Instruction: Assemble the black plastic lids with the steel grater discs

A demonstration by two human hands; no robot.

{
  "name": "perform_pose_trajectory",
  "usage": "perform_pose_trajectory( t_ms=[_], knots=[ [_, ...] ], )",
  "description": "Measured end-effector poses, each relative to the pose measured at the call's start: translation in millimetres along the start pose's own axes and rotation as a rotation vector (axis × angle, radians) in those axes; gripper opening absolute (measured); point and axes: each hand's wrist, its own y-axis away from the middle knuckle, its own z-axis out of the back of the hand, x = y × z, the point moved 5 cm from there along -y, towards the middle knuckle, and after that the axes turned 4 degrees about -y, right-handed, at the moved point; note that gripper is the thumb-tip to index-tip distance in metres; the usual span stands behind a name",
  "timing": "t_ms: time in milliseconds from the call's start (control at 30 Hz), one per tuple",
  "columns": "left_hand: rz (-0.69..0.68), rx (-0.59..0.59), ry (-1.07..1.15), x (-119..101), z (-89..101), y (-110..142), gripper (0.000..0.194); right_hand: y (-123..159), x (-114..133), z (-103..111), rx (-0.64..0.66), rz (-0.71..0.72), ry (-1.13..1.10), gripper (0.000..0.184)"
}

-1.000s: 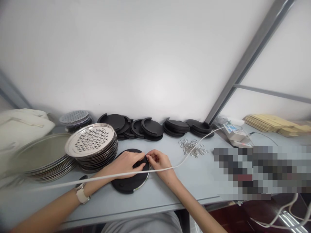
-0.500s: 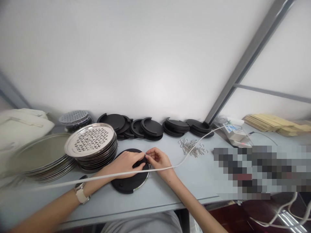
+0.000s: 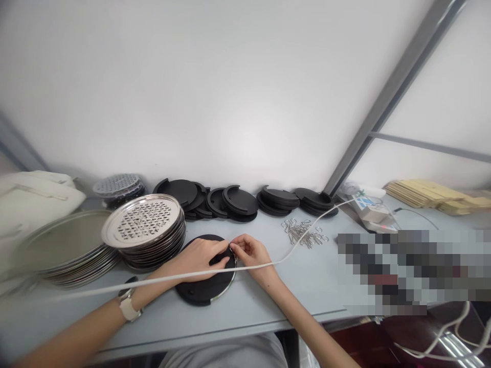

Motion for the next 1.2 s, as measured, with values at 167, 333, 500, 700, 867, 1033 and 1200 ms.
perform_pose_trajectory(
  t_ms=[167, 333, 500, 700, 867, 1033, 1200],
  knots=[
    [-0.006, 0.001, -0.008, -0.1, -0.7, 0.1, 0.014, -0.7, -0.9, -0.7, 0.011, -0.008, -0.023, 0.029],
    [-0.006, 0.001, -0.016, -0.5, -0.1, -0.3, 0.015, -1.4, -1.4, -0.8, 0.029, -0.054, -0.098, 0.034],
    [-0.008, 0.002, -0.016, -0.8, -0.3, -0.6, 0.014, -1.1, -1.3, -0.9, 0.061, -0.091, -0.135, 0.036],
    [-0.013, -0.001, -0.016, -1.1, -0.1, -0.6, 0.012, -2.1, -6.5, -0.3, 0.058, -0.124, -0.136, 0.038],
    [-0.018, -0.008, -0.019, -1.7, 0.5, -1.2, 0.01, -2.8, -8.1, 0.4, 0.041, -0.139, -0.142, 0.039],
    [-0.022, -0.013, -0.026, -2.0, 0.9, -0.9, 0.009, -2.8, -7.9, -0.8, 0.057, -0.139, -0.176, 0.04],
    [-0.027, -0.006, -0.033, -1.0, -1.0, 0.0, 0.011, -4.6, -11.4, -1.4, 0.048, -0.176, -0.202, 0.043]
  ],
)
